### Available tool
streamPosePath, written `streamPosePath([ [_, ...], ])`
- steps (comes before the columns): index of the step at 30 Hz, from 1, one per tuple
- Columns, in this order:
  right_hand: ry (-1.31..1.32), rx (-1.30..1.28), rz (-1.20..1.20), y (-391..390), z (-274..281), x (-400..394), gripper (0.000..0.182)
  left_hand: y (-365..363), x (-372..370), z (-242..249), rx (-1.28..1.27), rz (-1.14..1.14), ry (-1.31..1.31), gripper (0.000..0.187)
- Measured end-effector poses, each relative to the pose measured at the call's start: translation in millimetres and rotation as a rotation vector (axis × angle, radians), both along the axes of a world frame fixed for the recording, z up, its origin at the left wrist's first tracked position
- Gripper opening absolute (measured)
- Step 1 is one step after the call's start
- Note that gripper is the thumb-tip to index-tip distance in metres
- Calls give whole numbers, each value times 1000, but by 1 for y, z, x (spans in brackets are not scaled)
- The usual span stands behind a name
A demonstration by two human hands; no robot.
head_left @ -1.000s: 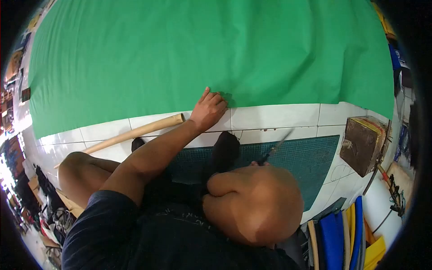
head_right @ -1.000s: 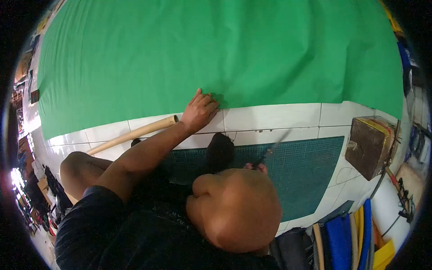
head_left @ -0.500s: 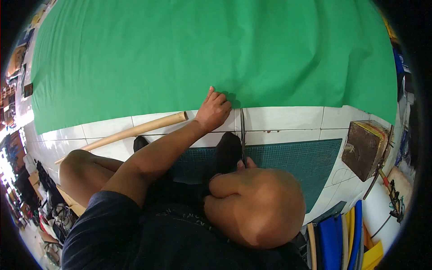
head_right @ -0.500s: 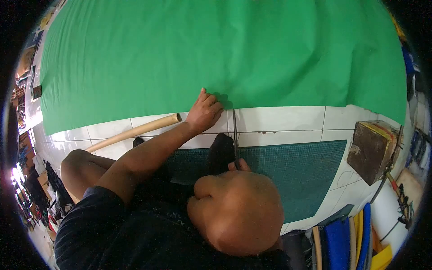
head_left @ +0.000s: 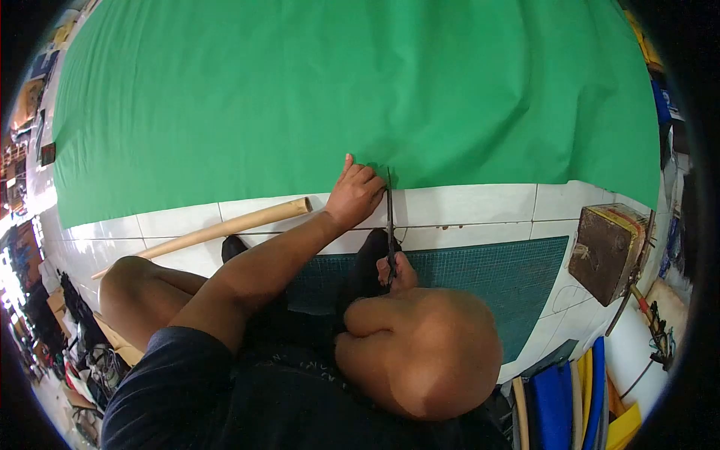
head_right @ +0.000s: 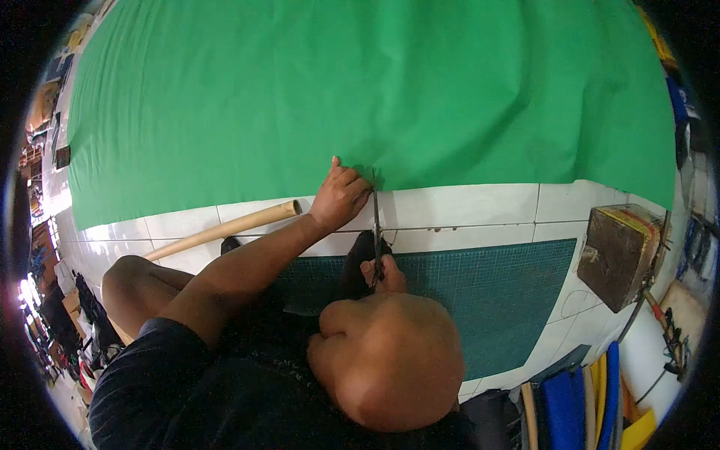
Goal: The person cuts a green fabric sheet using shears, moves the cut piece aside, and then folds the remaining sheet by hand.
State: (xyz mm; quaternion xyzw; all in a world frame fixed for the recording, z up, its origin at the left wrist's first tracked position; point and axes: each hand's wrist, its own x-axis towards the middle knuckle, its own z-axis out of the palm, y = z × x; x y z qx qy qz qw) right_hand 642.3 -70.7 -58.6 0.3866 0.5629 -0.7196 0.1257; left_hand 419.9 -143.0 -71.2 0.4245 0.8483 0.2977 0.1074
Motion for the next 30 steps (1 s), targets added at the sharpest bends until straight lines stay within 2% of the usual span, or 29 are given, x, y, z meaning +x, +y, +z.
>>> streamPosePath([
  [3, 11, 145, 66, -4, -4, 2, 14, 1, 0, 2, 27, 10, 17, 10],
  [7, -84, 57, -56, -9, -17, 2, 17, 1, 0, 4, 51, 19, 22, 12],
  [9, 95, 29, -92, -4, -5, -2, 22, 3, 3, 1, 79, 38, 7, 11],
  [13, 45, 172, 27, -5, 6, -7, 26, 0, 1, 1, 79, 38, -12, 9],
  [15, 3, 20, -146, -5, 10, -14, 37, -1, 1, 0, 95, 41, -14, 9],
  [16, 7, 17, -144, -2, 13, -20, 37, -1, 2, -1, 114, 39, -22, 9],
  [18, -9, 254, 83, 6, 14, -37, 28, -4, 2, -2, 125, 39, -27, 9],
  [21, -58, 115, 13, 9, 1, -42, 31, -3, -1, -2, 138, 28, -29, 8],
  [24, -19, 222, 80, 14, -3, -45, 32, -3, 1, -1, 124, 22, -36, 7],
  [27, 81, 206, 57, 16, 0, -49, 31, -4, -1, -2, 117, 27, -39, 7],
  [30, 65, 230, 73, 17, 2, -50, 29, -5, 0, -2, 128, 34, -44, 7],
])
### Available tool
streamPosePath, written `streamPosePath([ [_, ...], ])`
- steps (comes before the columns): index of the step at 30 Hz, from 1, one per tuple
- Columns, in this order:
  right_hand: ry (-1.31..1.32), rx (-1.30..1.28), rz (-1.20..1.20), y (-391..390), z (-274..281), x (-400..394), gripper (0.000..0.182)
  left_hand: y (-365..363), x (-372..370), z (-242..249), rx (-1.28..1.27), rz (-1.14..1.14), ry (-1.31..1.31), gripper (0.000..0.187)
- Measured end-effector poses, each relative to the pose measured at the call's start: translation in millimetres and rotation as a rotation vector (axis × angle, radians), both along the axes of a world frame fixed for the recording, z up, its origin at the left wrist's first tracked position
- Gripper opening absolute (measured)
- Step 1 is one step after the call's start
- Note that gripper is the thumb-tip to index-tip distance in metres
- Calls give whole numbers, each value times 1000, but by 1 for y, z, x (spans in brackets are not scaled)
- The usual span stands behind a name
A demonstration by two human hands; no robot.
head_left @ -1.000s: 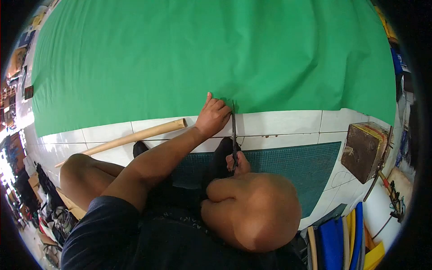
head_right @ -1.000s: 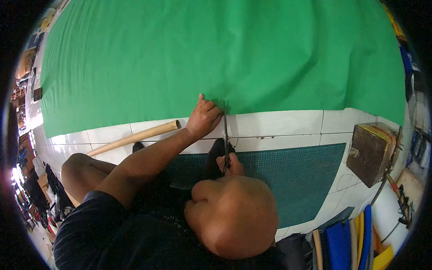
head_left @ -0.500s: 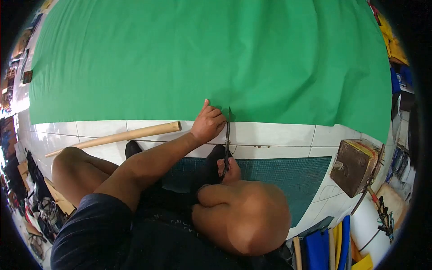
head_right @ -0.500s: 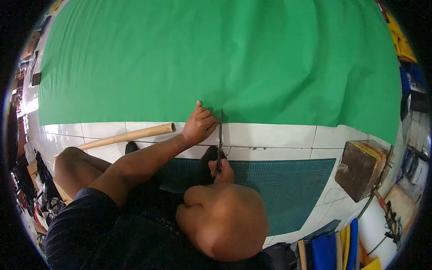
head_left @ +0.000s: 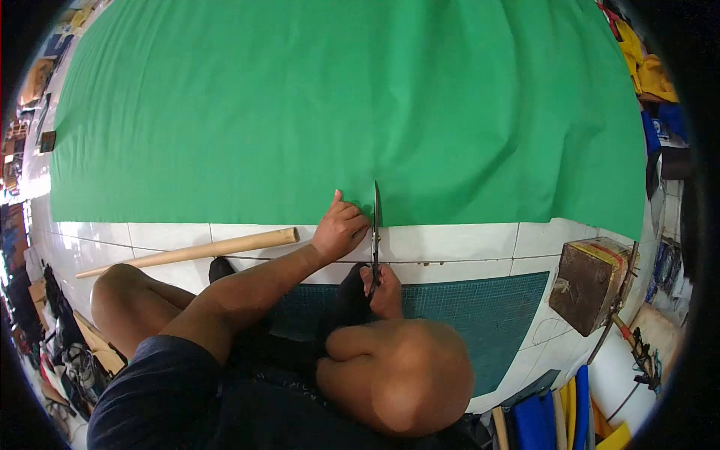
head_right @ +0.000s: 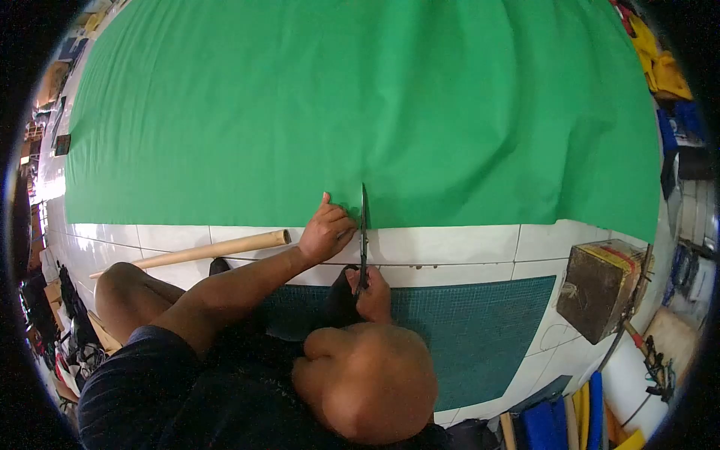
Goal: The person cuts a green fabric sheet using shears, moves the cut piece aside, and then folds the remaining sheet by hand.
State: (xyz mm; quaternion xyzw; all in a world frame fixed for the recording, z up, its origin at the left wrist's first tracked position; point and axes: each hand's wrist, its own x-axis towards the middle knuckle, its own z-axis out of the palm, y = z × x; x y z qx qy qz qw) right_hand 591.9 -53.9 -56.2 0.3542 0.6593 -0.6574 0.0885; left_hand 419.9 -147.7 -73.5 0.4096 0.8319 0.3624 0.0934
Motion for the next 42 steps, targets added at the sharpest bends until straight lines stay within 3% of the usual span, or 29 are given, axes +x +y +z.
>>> streamPosePath([
  [14, 81, 130, 36, 17, -15, -41, 35, 0, 0, -5, 39, -4, 4, 10],
  [20, 83, 90, 13, 18, -21, -50, 36, -8, -5, 4, -126, -171, 110, 26],
  [22, 129, 147, 24, 23, -18, -65, 35, -10, -6, 2, -247, -212, 3, 31],
  [24, 46, 166, 44, 26, -4, -80, 37, -11, 3, 6, -412, -230, 238, 35],
  [26, 228, 233, -11, 25, -21, -82, 36, -10, 11, 15, -606, -313, 255, 34],
  [27, 261, 235, -11, 25, -25, -82, 36, -13, 17, 11, -562, -302, 283, 34],
  [29, 49, 221, 62, 31, -32, -83, 38, -13, 19, 20, -601, -341, 215, 44],
  [33, 69, 233, 70, 29, -27, -86, 40, -18, 22, 28, -613, -374, 155, 53],
  [35, 19, 139, 35, 28, -22, -86, 52, -18, 25, 26, -652, -402, 164, 57],
  [38, -15, 182, 45, 25, -35, -89, 53, -19, 26, 25, -590, -359, 190, 55],
  [42, 26, 260, 58, 33, -28, -123, 47, -14, 25, 36, -714, -400, 127, 64],
])
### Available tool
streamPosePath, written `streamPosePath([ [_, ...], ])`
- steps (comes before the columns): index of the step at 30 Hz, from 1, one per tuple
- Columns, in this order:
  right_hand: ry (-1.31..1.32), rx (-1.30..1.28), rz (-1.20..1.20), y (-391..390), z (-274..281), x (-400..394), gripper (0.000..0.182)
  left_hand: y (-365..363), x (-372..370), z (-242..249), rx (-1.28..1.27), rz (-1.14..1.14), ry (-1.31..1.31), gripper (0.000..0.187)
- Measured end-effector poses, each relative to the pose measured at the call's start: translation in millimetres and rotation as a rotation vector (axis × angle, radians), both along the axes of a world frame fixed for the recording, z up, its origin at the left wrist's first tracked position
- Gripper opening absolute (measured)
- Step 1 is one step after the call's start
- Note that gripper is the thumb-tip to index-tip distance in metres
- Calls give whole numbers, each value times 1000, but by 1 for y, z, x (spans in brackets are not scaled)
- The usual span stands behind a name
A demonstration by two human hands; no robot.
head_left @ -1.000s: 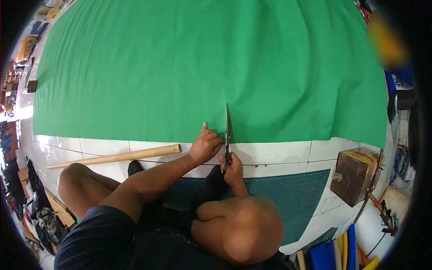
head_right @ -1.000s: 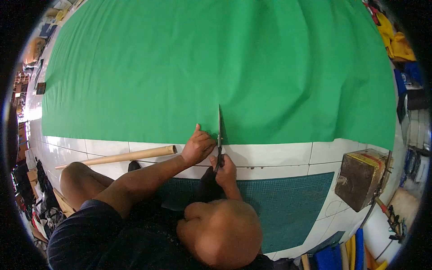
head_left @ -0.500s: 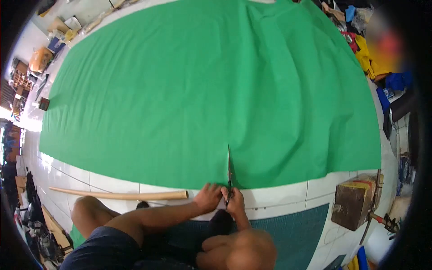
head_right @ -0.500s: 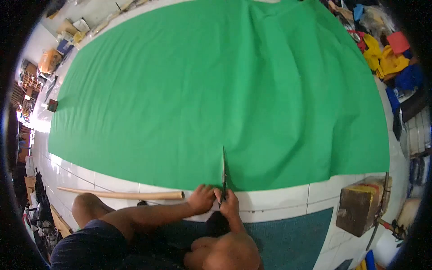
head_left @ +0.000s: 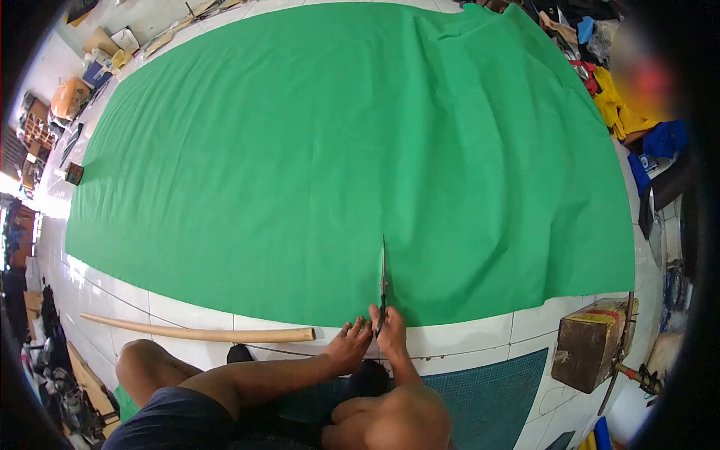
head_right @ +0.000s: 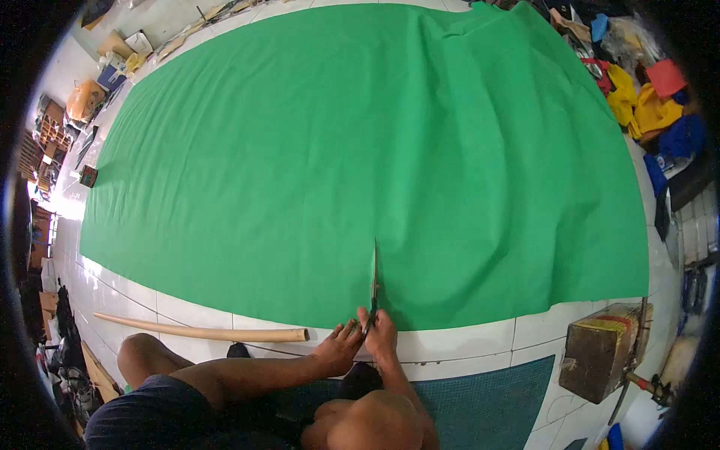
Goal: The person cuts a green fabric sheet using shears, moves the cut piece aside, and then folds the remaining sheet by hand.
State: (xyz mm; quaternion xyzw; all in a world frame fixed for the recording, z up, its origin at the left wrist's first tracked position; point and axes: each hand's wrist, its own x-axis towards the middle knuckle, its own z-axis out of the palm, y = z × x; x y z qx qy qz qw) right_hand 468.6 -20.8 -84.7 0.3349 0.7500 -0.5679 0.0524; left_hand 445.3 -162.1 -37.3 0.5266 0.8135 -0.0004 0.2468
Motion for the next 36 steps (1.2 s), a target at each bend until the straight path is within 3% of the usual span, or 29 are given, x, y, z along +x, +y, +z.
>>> streamPosePath([
  [11, 161, -137, -53, 14, -16, -43, 46, 1, -3, 4, 43, 59, -39, 69],
  [15, 132, -186, -84, 11, -14, -56, 46, 5, -6, 9, -29, 36, -56, 71],
  [18, 82, -156, -116, 21, -13, -93, 57, 2, 0, 5, 3, 65, -45, 73],
  [20, 102, 23, -36, 33, -1, -121, 60, 3, -1, 3, 27, 87, -60, 74],
  [26, 83, -145, -83, 43, -1, -144, 57, 10, -5, 3, 12, 104, -89, 72],
  [29, 99, -144, -89, 43, 1, -143, 54, 23, -20, 25, -35, 150, -171, 71],
  [36, 59, -118, -93, 50, -2, -178, 58, 28, -12, 11, -102, 159, -166, 71],
])
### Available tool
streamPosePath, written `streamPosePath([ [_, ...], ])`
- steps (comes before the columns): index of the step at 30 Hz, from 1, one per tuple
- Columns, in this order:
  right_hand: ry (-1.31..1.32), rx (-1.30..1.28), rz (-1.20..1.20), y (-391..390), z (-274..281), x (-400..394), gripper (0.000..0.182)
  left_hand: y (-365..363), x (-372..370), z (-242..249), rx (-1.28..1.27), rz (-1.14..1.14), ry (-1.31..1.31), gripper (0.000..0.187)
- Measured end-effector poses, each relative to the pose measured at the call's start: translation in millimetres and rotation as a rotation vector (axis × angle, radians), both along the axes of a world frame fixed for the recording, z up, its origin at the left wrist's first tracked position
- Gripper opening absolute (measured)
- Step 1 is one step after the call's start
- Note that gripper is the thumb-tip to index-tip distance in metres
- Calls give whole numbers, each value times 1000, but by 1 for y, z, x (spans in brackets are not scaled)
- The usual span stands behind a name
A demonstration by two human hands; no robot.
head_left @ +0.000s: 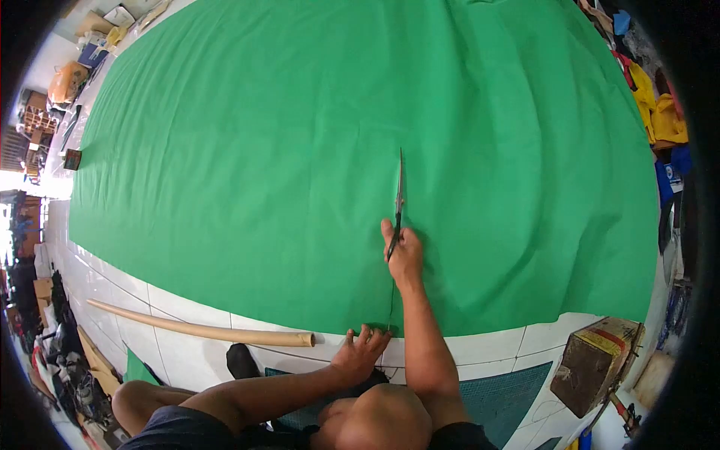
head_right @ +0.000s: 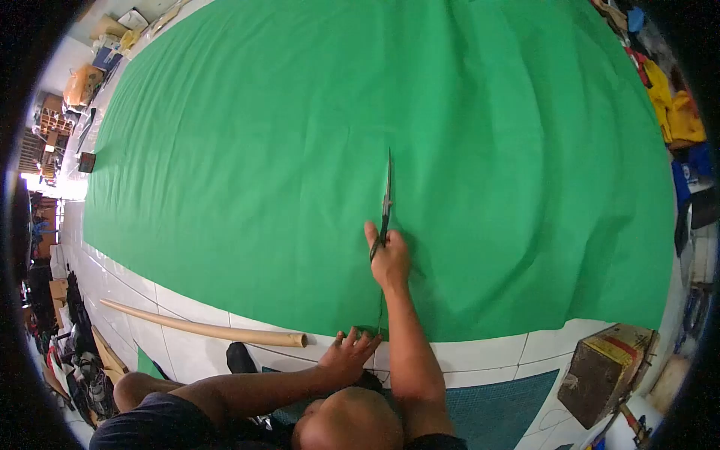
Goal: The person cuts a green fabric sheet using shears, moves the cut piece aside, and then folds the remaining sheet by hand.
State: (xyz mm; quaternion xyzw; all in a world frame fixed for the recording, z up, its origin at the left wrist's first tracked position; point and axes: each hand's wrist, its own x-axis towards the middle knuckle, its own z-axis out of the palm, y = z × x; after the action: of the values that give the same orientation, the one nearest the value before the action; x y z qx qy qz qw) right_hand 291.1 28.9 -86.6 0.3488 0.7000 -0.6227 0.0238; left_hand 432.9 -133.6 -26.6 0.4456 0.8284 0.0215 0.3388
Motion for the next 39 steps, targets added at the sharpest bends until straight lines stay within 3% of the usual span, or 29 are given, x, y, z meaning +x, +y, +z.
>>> streamPosePath([
  [5, 64, 50, 27, 28, 2, -76, 56, 0, -1, 1, -1, 4, -5, 73],
  [14, 4, 74, 43, 34, -7, -90, 63, -4, 2, -5, 54, 16, 51, 69],
  [18, 58, 81, 25, 50, 4, -132, 58, -4, 8, -14, 57, 0, 110, 67],
  [23, -3, 114, 49, 62, 2, -188, 67, -4, 6, -16, 62, -31, 123, 66],
  [30, 33, 189, 44, 61, -7, -188, 69, -4, 12, -22, -23, -107, 225, 62],
  [32, 69, 147, 7, 59, -7, -190, 59, -7, 20, -35, 29, -74, 306, 61],
  [39, 65, 40, 65, 87, 3, -267, 67, -9, 19, -29, 92, -58, 352, 62],
])
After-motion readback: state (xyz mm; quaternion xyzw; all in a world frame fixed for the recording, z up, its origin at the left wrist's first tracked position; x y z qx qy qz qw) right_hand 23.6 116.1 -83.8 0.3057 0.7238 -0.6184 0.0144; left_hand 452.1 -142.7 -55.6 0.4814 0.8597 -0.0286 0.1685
